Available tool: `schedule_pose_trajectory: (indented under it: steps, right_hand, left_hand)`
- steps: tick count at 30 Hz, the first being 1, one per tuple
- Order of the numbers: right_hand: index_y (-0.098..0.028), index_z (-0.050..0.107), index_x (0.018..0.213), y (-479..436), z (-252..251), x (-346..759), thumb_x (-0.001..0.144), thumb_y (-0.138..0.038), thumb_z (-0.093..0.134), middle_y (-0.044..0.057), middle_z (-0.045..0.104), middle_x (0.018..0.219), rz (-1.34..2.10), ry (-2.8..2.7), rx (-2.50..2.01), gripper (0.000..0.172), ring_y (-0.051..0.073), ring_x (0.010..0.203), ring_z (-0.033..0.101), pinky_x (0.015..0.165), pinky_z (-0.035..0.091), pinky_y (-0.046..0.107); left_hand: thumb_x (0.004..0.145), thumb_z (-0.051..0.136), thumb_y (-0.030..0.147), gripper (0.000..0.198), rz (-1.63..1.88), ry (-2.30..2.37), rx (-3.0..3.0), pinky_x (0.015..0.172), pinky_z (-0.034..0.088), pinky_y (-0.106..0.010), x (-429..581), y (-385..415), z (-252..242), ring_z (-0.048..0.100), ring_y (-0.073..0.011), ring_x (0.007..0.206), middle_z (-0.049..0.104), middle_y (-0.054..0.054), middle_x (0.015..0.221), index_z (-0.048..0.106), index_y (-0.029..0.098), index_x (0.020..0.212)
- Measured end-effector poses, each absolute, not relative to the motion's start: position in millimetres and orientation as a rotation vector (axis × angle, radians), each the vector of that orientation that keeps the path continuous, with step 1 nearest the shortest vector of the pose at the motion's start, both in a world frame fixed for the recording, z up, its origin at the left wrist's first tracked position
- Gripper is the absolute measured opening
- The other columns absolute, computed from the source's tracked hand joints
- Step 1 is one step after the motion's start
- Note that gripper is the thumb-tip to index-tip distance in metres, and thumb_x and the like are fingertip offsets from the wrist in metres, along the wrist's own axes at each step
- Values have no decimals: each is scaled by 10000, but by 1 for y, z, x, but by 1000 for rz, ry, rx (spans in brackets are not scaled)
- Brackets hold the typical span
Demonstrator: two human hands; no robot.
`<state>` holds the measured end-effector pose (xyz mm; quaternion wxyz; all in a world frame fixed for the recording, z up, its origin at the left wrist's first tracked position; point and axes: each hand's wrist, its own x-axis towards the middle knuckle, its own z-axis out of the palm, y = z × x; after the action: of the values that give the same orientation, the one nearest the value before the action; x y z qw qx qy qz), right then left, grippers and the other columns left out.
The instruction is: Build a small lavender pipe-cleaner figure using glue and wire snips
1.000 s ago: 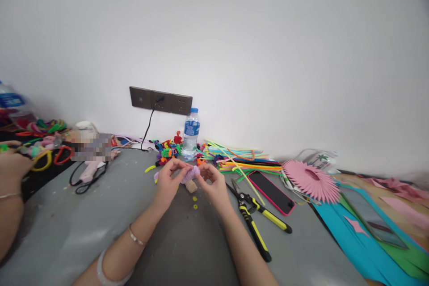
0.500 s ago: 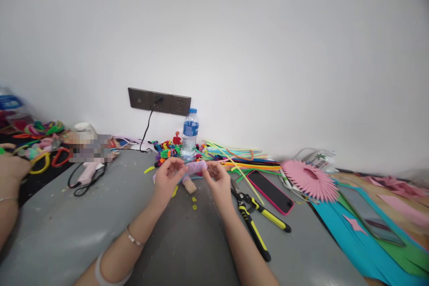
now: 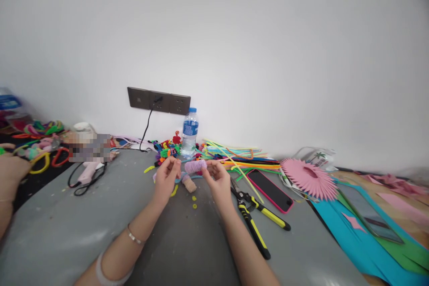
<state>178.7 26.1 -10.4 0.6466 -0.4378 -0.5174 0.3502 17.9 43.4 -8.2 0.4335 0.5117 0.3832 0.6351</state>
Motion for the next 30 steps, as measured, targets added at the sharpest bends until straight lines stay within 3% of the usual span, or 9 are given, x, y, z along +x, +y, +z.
schedule_pose_trajectory:
  steps: [10,15,24,30]
  right_hand:
    - [-207,640,895,25,-9,180,760,-492,746,11,640,753,959,-1191,-818,333,157,664,589,624,491,274]
    - [-212,628,874,24,-3,181,744,-506,752,-5,610,713,1063,-1186,-729,345,144,607,552,596,501,273]
    - [-206,632,867,25,-4,179,750,-484,752,-7,601,701,1076,-1167,-715,324,135,597,539,588,497,264]
    - [-202,624,877,27,-5,182,771,-485,724,-17,572,659,1014,-1176,-804,318,144,601,538,600,495,276]
  left_hand:
    - [846,525,660,602,1644,1044,1238,488,277,-264,16,43,-3,320,-106,455,350,50,455,384,212,469]
    - [854,519,657,639,1642,971,1160,481,258,-270,18,43,-5,277,-98,421,292,59,410,292,221,444]
    - [751,721,515,359,1499,925,1164,529,393,-202,19,48,-12,466,-97,536,515,55,608,567,191,734]
    - [640,797,417,283,1541,1024,1126,561,449,-220,16,49,-13,527,-117,579,627,12,659,665,171,690]
